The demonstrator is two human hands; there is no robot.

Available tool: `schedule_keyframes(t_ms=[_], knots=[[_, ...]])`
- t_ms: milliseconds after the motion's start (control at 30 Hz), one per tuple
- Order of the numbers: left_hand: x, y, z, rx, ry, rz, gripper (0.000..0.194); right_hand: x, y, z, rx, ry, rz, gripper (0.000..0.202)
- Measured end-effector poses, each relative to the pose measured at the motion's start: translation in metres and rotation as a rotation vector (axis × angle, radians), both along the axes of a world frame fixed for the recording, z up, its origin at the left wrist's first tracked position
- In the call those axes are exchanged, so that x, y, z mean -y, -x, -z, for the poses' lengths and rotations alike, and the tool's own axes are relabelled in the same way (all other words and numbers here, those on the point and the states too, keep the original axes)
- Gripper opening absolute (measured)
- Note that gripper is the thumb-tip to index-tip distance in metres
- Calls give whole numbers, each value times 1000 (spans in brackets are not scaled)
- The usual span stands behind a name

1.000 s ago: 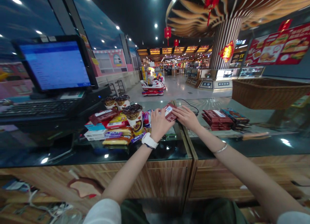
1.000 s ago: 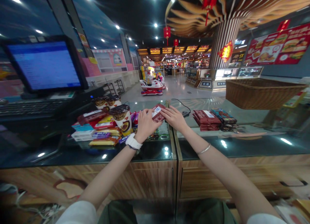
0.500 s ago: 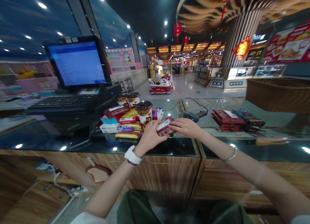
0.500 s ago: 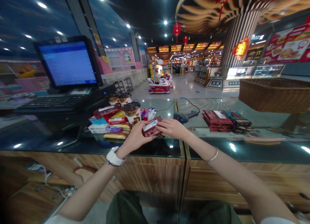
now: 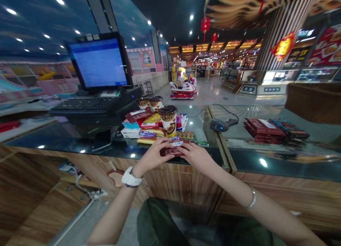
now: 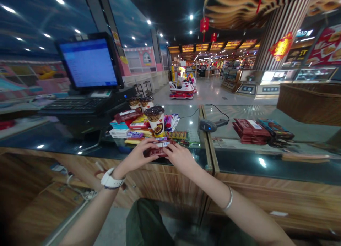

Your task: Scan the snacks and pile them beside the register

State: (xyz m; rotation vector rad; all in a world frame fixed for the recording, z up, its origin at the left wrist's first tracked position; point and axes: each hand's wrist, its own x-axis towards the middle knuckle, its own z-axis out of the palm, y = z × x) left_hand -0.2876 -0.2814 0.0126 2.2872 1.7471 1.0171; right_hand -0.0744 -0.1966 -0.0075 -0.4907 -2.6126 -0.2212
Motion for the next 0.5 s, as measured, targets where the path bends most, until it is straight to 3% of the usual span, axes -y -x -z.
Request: schedule_keyframes(t_ms=[100,233,500], knots=[[4,3,0,-49,0,15,18,4,7,7,-48,25,25,32],[5,2,9,-93,-9,-14,21,7,9,15,-103,45,48,34],[10,-10,24,-239,-33,-220,30,6,8,23,-134,94,90,40]])
